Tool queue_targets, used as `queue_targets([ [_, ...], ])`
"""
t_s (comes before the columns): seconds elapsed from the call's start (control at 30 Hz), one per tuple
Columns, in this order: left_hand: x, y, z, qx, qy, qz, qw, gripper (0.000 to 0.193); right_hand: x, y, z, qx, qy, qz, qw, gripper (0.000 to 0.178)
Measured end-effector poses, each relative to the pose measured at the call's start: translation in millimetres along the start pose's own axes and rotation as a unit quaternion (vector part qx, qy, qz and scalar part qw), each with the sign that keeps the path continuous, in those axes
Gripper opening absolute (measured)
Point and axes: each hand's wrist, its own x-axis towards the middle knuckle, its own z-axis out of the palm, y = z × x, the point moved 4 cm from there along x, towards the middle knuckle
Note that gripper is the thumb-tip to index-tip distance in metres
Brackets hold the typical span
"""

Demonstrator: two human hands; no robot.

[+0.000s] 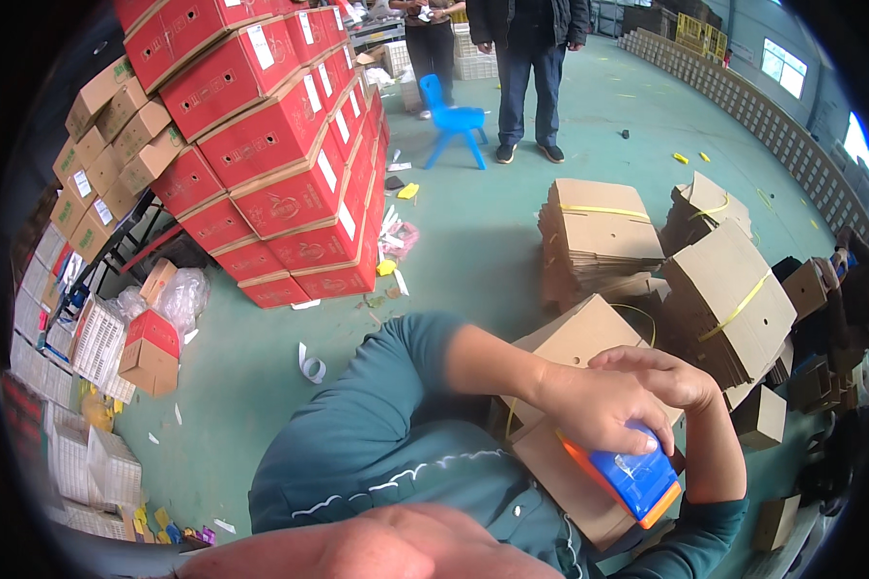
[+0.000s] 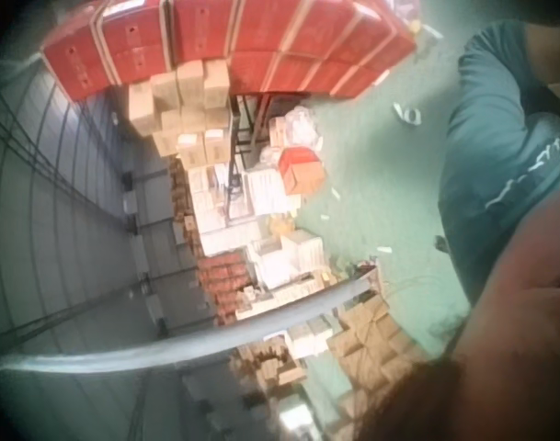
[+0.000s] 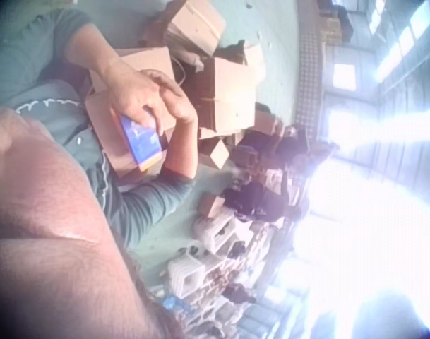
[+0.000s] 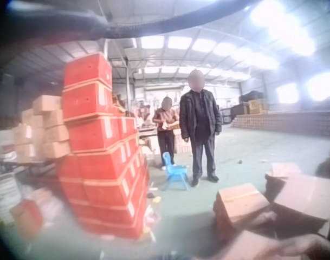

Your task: The person assembles flat cardboard boxes by folding the flaps and sealing them with a tape dispenser. They repeatedly pick up a flat box, fold it into shape, and apply tape to secure the seams.

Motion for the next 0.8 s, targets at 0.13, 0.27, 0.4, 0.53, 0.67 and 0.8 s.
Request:
queue_targets([
  [0.13, -7, 1, -6, 0.020, 0.062, 0.045, 0.997, 0.034, -25, 20, 3, -0.061, -0.003, -0.025, 0.998, 0.091],
  [0.27, -3, 0, -1, 0.004, 0.027, 0.027, 0.999, 0.035, -22, 11, 27, -0.312, -0.016, -0.030, 0.949, 0.082],
  [0.4, -6, 5, -6, 0.114, 0.073, 0.047, 0.990, 0.033, -12, 6, 38, -0.438, -0.037, -0.056, 0.896, 0.073],
  [0.53, -16, 4, -5, 0.125, 0.110, 0.076, 0.983, 0.031, 8, 1, 45, -0.499, -0.052, -0.085, 0.861, 0.064],
  [0.67, -14, 5, 4, 0.077, 0.117, 0.133, 0.981, 0.028, 22, 0, 45, -0.549, -0.054, -0.105, 0.827, 0.056],
  [0.8, -29, 10, -7, 0.018, 0.225, 0.224, 0.948, 0.035, 32, -4, 48, -0.597, -0.064, -0.108, 0.792, 0.047],
])
